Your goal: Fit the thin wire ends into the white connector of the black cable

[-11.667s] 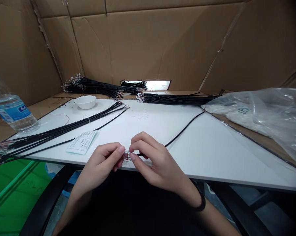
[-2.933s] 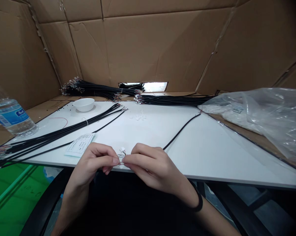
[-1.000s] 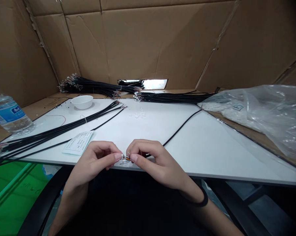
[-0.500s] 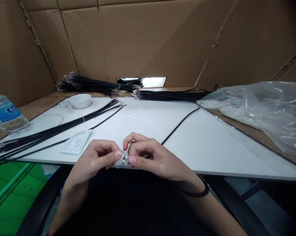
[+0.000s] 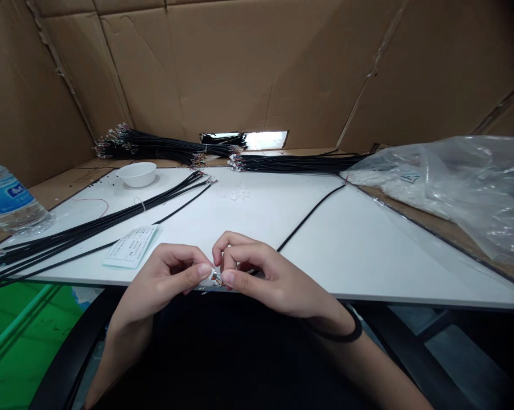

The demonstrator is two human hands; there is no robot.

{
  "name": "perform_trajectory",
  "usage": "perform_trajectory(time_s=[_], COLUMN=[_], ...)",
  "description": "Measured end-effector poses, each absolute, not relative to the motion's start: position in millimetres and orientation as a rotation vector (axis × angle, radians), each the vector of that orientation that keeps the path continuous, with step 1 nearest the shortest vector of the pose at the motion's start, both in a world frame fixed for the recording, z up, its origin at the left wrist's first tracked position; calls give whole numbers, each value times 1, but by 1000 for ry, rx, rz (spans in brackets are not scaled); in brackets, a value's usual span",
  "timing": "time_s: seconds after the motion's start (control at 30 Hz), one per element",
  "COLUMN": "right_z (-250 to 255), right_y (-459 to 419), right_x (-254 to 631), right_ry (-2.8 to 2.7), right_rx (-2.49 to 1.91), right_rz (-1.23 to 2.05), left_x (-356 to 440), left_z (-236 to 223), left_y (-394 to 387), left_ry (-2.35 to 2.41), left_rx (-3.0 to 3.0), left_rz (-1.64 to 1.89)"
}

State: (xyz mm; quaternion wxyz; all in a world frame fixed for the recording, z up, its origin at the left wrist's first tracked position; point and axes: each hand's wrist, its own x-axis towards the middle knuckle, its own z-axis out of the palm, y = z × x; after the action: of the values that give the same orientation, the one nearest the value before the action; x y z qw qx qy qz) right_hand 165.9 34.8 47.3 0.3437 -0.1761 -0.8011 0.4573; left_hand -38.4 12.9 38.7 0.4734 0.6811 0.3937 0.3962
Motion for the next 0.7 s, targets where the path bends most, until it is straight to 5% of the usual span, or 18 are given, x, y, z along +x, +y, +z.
perform_trajectory(time_s=[0.7], right_z=[43], right_y=[32], right_x=[162], right_ry=[-2145], right_rx=[-534], right_rz=[950], left_x=[-30], left_z=[40], left_y=[9], left_ry=[1025], left_rx=[1707], left_rz=[1022])
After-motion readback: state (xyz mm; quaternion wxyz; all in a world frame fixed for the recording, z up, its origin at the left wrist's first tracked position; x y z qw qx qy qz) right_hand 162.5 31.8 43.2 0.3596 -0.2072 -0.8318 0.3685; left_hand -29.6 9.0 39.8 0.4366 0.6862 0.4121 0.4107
